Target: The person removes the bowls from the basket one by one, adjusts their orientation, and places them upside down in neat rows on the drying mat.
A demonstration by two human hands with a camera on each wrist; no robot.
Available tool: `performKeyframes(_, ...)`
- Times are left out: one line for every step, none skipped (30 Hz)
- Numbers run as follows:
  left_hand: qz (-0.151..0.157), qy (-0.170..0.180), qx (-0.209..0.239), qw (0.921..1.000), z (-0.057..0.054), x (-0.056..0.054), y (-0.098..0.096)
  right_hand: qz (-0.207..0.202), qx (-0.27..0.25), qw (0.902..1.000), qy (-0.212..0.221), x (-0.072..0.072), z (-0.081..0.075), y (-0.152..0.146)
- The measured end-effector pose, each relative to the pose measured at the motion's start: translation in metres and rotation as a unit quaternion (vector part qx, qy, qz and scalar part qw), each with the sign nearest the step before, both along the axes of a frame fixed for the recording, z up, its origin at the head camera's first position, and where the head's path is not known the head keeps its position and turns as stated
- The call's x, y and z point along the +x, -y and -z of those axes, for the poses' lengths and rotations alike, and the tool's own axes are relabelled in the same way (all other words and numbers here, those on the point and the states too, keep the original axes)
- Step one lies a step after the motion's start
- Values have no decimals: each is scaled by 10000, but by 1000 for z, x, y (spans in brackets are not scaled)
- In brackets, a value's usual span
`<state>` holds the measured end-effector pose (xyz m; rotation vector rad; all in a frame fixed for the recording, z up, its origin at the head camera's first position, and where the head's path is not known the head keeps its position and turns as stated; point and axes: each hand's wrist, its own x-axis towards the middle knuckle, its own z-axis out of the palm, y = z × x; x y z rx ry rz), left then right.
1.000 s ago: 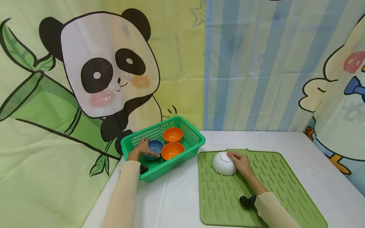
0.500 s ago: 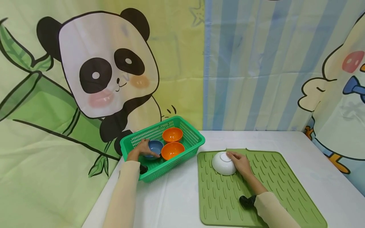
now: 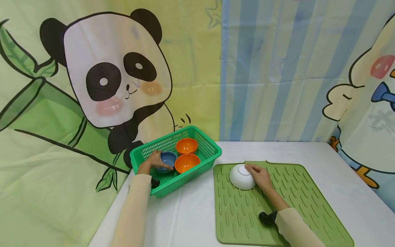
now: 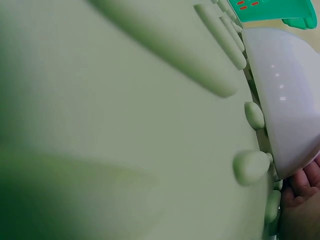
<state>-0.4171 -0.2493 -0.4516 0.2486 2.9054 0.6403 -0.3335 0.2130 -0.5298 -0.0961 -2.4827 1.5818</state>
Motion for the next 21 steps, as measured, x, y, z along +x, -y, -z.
performKeyframes(9, -4, -16, 10000, 0, 0, 0, 6, -6, 10000, 0, 0, 0, 0)
performKeyframes(10, -7, -22, 10000, 0, -1, 0, 6, -9, 10000, 2, 0, 0, 0)
performKeyframes(7, 0, -35, 10000, 0, -1, 1, 12, -4, 10000, 4, 0, 0, 0)
performKeyframes(3, 8, -42, 10000, 0, -1, 1, 12, 5, 10000, 6, -1, 0, 0)
performKeyframes(-7, 16, -54, 10000, -1, -1, 1, 11, 14, 10000, 9, -1, 0, 0)
performKeyframes(-17, 20, -64, 10000, -1, -1, 1, 15, 20, 10000, 10, -1, 0, 0)
performKeyframes(-24, 26, -61, 10000, -2, 0, 1, 14, 34, 10000, 13, -1, 0, 0)
performKeyframes(-32, 26, -65, 10000, -2, 0, 1, 15, 44, 10000, 11, -1, 0, 0)
performKeyframes(-37, 29, -71, 10000, -2, 0, 1, 15, 49, 10000, 8, -1, -1, -1)
performKeyframes(-37, 24, -55, 10000, -3, 0, 0, 13, 48, 10000, 6, -1, -1, 0)
performKeyframes(-41, 26, -49, 10000, -3, 0, 0, 17, 42, 10000, 2, -1, -1, 0)
performKeyframes(-29, 14, -55, 10000, -4, 1, 0, 24, 36, 10000, -1, -1, -1, 0)
performKeyframes(-21, 0, -70, 10000, -4, 1, 0, 21, 34, 10000, -7, 0, -1, 0)
performKeyframes(-24, -14, -82, 10000, -4, 1, 1, 25, 28, 10000, -6, 0, -1, 0)
performKeyframes(-48, -17, -76, 10000, -4, 1, 1, 27, 22, 10000, 2, 0, -1, 0)
performKeyframes(-81, -26, -61, 9999, -5, 1, 1, 31, 26, 10000, 10, 0, -2, 0)
performKeyframes(-122, -29, -41, 9999, -6, 1, 1, 32, 30, 10000, 23, 0, -2, 0)
performKeyframes(-148, -55, -26, 9999, -6, 1, 1, 30, 38, 10000, 38, 0, -2, 0)
performKeyframes(-186, -78, 11, 9998, -7, 2, 0, 29, 48, 10000, 55, 0, -2, 0)
performKeyframes(-214, -106, 66, 9997, -8, 2, 0, 21, 54, 10000, 72, 0, -3, 0)
performKeyframes(-232, -138, 118, 9996, -8, 2, 0, 18, 58, 9999, 90, 0, -3, -1)
